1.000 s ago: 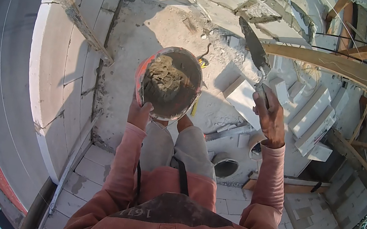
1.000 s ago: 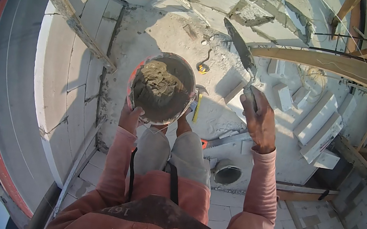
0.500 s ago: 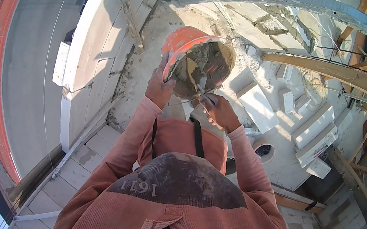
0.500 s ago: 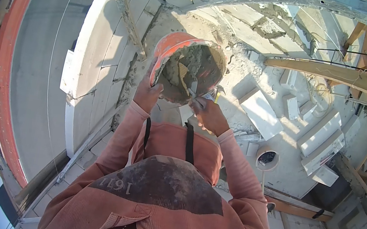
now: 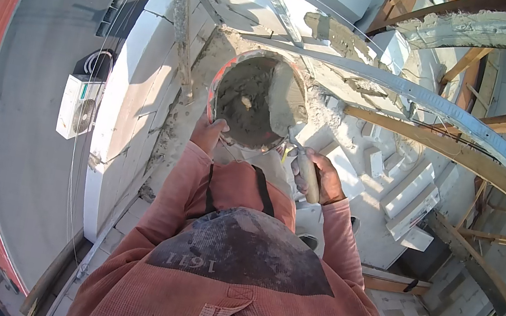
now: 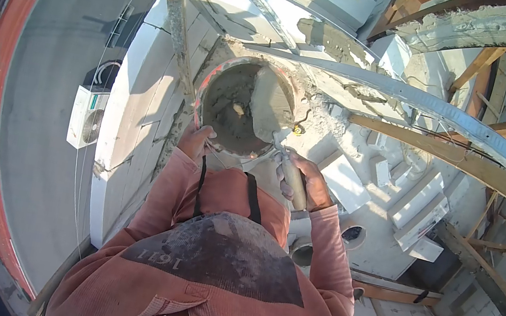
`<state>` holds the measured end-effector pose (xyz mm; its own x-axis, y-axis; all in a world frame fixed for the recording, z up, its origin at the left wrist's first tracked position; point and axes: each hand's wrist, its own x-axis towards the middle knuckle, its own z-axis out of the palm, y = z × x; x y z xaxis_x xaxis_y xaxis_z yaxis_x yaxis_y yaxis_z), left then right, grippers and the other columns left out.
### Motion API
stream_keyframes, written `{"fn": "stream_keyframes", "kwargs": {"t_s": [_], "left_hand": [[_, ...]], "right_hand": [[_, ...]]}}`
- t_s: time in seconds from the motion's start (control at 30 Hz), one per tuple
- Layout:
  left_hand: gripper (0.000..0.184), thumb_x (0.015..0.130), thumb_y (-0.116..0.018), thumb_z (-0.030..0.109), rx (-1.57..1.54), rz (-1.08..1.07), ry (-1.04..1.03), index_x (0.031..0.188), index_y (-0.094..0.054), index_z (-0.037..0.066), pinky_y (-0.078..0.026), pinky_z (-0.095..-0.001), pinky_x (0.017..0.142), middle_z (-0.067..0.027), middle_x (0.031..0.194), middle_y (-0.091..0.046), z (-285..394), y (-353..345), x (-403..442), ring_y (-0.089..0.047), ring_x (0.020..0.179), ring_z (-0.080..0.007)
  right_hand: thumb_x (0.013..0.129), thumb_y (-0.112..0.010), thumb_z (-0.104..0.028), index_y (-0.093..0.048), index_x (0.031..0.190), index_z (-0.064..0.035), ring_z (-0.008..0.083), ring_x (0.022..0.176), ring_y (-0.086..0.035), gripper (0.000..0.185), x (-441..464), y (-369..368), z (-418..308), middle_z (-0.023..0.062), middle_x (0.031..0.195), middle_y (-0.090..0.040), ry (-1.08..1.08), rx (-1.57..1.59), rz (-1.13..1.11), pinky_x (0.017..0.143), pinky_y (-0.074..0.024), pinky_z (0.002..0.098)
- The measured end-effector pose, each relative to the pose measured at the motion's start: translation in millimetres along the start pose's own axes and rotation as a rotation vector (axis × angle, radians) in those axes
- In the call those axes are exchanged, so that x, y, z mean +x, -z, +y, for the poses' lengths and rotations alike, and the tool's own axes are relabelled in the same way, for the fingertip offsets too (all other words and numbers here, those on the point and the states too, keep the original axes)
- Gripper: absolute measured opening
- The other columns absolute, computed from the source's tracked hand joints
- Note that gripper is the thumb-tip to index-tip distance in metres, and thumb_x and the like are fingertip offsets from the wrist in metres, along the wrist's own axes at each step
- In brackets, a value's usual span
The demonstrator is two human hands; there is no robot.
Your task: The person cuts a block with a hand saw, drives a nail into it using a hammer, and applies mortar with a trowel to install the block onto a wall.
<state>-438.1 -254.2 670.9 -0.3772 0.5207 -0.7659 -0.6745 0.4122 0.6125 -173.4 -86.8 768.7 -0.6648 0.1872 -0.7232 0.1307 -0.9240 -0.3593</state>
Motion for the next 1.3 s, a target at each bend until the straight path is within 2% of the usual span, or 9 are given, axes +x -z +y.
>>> {"fn": "stream_keyframes", "kwargs": {"t_s": [0.1,0.23,0.33,0.37,0.4,0.5,0.8,1.03,1.3], "left_hand": [[0.028,0.087,-0.056,0.005,-0.066,-0.003,0.002,0.115,-0.055,0.007,-0.060,-0.0365,0.058,-0.0030,0.087,-0.059,4.4,34.7,20.6,-0.064,0.072,-0.0164],[0.036,0.086,-0.054,0.001,0.012,0.057,0.053,0.122,-0.051,0.007,-0.061,-0.0360,0.060,-0.0039,0.087,-0.059,24.5,71.3,33.6,-0.064,0.073,-0.0166],[0.042,0.085,-0.054,0.000,-0.036,0.060,0.008,0.126,-0.048,0.007,-0.059,-0.0336,0.057,-0.0040,0.087,-0.059,38.1,87.7,37.4,-0.063,0.069,-0.0157],[0.043,0.084,-0.055,0.001,-0.061,0.079,-0.021,0.127,-0.048,0.006,-0.057,-0.0313,0.053,-0.0035,0.086,-0.058,40.5,89.7,36.9,-0.062,0.066,-0.0147],[0.044,0.084,-0.056,0.002,-0.087,0.098,-0.051,0.127,-0.048,0.005,-0.054,-0.0290,0.050,-0.0029,0.085,-0.058,43.0,92.6,37.2,-0.060,0.063,-0.0138],[0.047,0.083,-0.056,0.001,-0.061,0.152,0.090,0.129,-0.045,0.006,-0.057,-0.0302,0.051,-0.0034,0.085,-0.058,45.2,112.3,39.0,-0.061,0.063,-0.0150],[0.042,0.086,-0.057,0.003,-0.181,0.121,0.105,0.126,-0.045,0.007,-0.061,-0.0344,0.059,-0.0070,0.089,-0.059,53.1,112.5,40.7,-0.064,0.067,-0.0183],[0.036,0.087,-0.058,0.004,-0.140,0.048,0.111,0.121,-0.047,0.007,-0.063,-0.0380,0.059,-0.0075,0.091,-0.059,43.9,117.1,52.7,-0.066,0.072,-0.0201],[0.040,0.085,-0.059,0.005,-0.051,-0.007,0.147,0.124,-0.047,0.010,-0.062,-0.0356,0.059,-0.0068,0.093,-0.059,54.9,108.8,61.4,-0.065,0.072,-0.0185]], "right_hand": [[0.099,-0.051,-0.034,-0.061,0.115,0.0008,0.0144,0.047,-0.053,0.039,12.7,-20.6,-44.6,0.0095,0.080,-0.061,0.149,-0.139,0.221,0.040,-0.0430,0.0266],[0.101,-0.051,-0.034,-0.064,0.117,-0.0055,0.0119,0.055,-0.058,0.035,53.9,-36.0,-102.6,0.0068,0.082,-0.064,0.451,-0.915,0.350,0.046,-0.0471,0.0229],[0.099,-0.053,-0.037,-0.066,0.110,-0.0042,0.0403,0.076,-0.070,0.037,134.9,-31.1,-133.3,0.0189,0.087,-0.071,0.509,-1.422,0.719,0.070,-0.0566,0.0460],[0.098,-0.049,-0.037,-0.065,0.109,-0.0052,0.0508,0.095,-0.065,0.037,160.1,-30.9,-142.1,0.0258,0.102,-0.069,0.544,-1.580,0.784,0.086,-0.0525,0.0551],[0.098,-0.050,-0.038,-0.067,0.111,-0.0071,0.0465,0.100,-0.066,0.037,174.7,-46.8,-147.6,0.0230,0.113,-0.068,0.534,-1.674,0.891,0.090,-0.0528,0.0534],[0.098,-0.050,-0.036,-0.066,0.115,-0.0087,0.0434,0.108,-0.065,0.036,211.8,-57.9,-168.5,0.0199,0.127,-0.063,0.315,-1.918,0.804,0.095,-0.0516,0.0512],[0.099,-0.052,-0.040,-0.063,0.130,-0.0118,0.0402,0.121,-0.059,0.043,205.4,-74.3,-173.0,0.0150,0.137,-0.059,0.298,-1.756,0.833,0.105,-0.0457,0.0481],[0.098,-0.052,-0.038,-0.065,0.127,-0.0127,0.0396,0.120,-0.060,0.040,204.7,-64.0,-169.7,0.0145,0.135,-0.061,0.231,-1.767,0.838,0.104,-0.0467,0.0487],[0.094,-0.056,-0.019,-0.067,0.115,-0.0092,0.0357,0.110,-0.067,0.026,204.5,-57.6,-171.6,0.0117,0.131,-0.061,0.246,-1.957,0.864,0.093,-0.0547,0.0470]]}}
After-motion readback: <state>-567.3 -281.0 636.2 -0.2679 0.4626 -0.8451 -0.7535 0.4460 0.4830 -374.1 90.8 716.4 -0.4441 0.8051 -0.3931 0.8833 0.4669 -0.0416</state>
